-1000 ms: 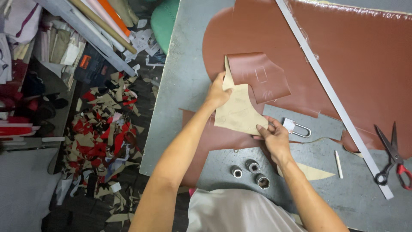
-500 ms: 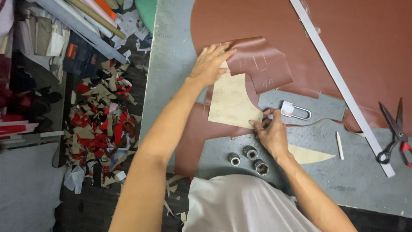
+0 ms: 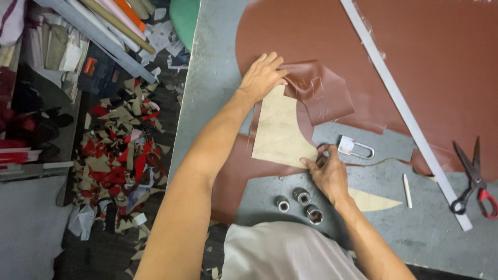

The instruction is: The person uses shears to cut a brown leather sheet along a paper template, then removes the template and weights. They place a cardboard pattern on the leather, secure it with weights, and cut around the pattern to produce a shaped leather piece.

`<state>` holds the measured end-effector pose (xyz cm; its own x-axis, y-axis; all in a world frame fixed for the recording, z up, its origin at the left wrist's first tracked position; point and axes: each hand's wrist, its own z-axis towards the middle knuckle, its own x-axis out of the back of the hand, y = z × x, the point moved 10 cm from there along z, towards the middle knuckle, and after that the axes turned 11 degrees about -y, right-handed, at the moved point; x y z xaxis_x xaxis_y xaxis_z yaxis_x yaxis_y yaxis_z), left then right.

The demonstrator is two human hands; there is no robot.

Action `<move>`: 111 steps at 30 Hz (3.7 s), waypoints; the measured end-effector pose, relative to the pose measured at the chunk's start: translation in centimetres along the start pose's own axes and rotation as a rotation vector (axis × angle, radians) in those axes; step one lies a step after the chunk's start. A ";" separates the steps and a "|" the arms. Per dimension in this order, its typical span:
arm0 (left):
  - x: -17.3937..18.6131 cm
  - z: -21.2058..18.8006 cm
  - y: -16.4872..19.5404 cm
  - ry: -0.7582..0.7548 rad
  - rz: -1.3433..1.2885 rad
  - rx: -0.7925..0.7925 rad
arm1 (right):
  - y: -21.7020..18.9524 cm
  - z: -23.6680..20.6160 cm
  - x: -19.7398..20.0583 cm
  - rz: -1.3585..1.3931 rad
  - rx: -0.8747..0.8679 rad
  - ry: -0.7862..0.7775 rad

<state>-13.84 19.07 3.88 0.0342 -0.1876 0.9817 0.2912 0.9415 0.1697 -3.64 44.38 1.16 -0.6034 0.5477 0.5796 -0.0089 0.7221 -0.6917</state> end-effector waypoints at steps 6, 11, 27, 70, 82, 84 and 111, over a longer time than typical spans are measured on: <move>-1.1 0.8 -7.6 0.037 -0.729 0.743 | 0.2 0.2 0.1 -0.015 0.002 0.012; 1.8 2.4 -9.9 0.190 -0.594 0.859 | 0.0 0.2 0.5 -0.063 -0.029 0.011; -1.1 1.2 0.6 0.250 -0.209 0.349 | -0.1 0.3 0.3 -0.009 0.025 0.005; -2.6 -22.3 14.2 0.046 -0.312 0.253 | 9.1 -11.2 3.4 0.162 0.038 -0.016; -2.3 -23.0 13.1 0.077 -0.326 0.308 | 7.8 -13.8 1.0 0.157 0.076 -0.068; -2.3 -23.0 13.1 0.086 -0.334 0.306 | 9.8 -13.6 1.5 0.270 0.016 -0.052; -3.4 -23.0 12.4 0.155 -0.307 0.403 | -3.7 -7.9 -3.1 -0.557 0.645 -0.048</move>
<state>11.65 24.97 0.62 0.1545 -0.4822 0.8623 -0.0794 0.8639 0.4973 4.60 43.34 5.30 -0.4094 0.1554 0.8990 -0.7576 0.4911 -0.4299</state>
